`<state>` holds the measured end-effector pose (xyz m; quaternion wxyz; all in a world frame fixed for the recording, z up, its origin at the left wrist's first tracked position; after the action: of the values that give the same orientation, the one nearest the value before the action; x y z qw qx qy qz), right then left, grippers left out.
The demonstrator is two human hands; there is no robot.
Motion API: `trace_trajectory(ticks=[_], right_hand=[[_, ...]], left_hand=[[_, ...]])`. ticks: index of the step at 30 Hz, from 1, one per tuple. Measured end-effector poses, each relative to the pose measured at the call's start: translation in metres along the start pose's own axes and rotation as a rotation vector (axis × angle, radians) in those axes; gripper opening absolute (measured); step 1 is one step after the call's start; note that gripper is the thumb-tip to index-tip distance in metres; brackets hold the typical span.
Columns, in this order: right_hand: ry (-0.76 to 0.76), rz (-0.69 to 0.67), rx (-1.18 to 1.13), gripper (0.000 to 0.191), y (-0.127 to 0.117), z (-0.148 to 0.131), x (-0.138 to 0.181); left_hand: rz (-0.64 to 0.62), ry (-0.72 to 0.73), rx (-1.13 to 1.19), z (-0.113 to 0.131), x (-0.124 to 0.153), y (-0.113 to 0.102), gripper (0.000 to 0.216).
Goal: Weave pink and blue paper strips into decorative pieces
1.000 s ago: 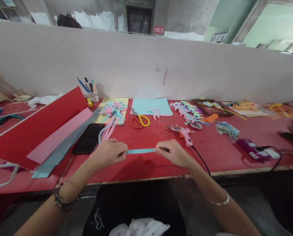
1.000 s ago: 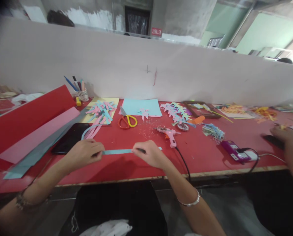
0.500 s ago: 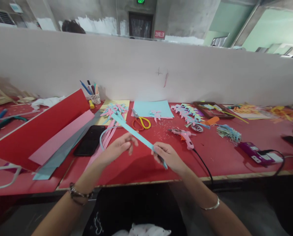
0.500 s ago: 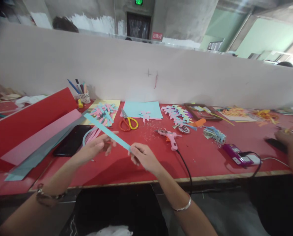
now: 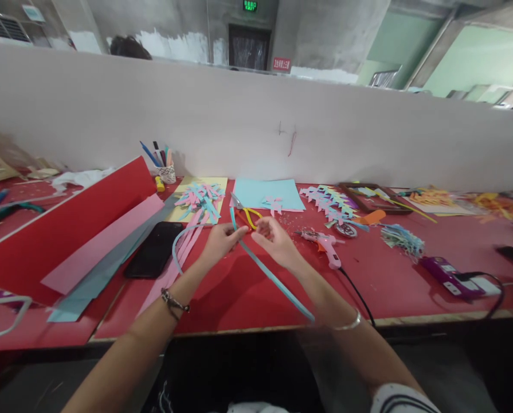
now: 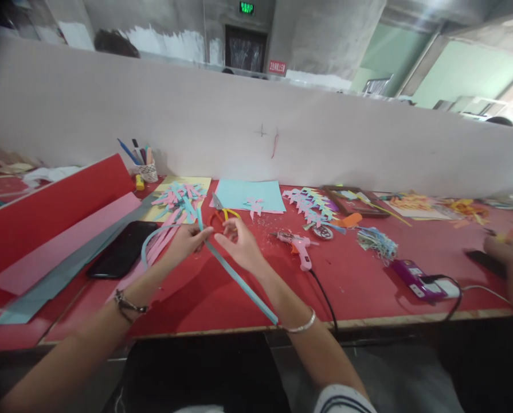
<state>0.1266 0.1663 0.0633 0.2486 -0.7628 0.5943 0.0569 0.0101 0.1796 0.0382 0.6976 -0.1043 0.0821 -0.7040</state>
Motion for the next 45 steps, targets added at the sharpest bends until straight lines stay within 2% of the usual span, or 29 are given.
trace_trajectory(ticks=[2,6,13,20,23,32,37,45], right_hand=[[-0.010,0.029,-0.045,0.030,0.002,0.006,-0.019],[0.026,-0.062,-0.210,0.030,0.020,0.017,-0.040],[0.105,-0.088,-0.291,0.026,0.026,0.030,-0.041],[0.255,0.022,-0.356,0.024,0.025,0.065,-0.038],[0.256,0.012,-0.335,0.019,0.028,0.067,-0.036],[0.212,-0.025,-0.213,0.017,0.039,0.066,-0.028],[0.217,-0.017,-0.223,0.025,0.047,0.069,-0.025],[0.227,0.035,-0.253,0.025,0.049,0.070,-0.020]], left_hand=[[-0.044,-0.008,-0.022,-0.003,-0.004,0.012,0.035],[-0.094,-0.018,-0.025,-0.008,-0.008,0.024,0.033],[-0.151,-0.051,-0.005,-0.020,-0.015,0.032,0.036],[-0.167,-0.112,0.050,-0.036,-0.019,0.040,0.036],[-0.120,-0.121,0.063,-0.038,-0.020,0.035,0.039],[0.168,-0.040,0.093,-0.036,-0.026,0.003,0.027],[0.204,-0.021,0.070,-0.035,-0.024,-0.003,0.031],[0.259,-0.019,0.061,-0.035,-0.019,-0.007,0.033]])
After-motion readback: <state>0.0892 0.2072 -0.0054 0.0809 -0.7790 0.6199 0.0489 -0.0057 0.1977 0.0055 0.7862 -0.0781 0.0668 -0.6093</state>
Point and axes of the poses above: each hand's wrist, its own x-axis away from the middle knuckle, its own y-axis out of the palm, z = x × y, the point moved 10 cm from there along -x, towards the middle knuckle, and after that the axes turned 10 degrees about -y, right-handed, at the moved point
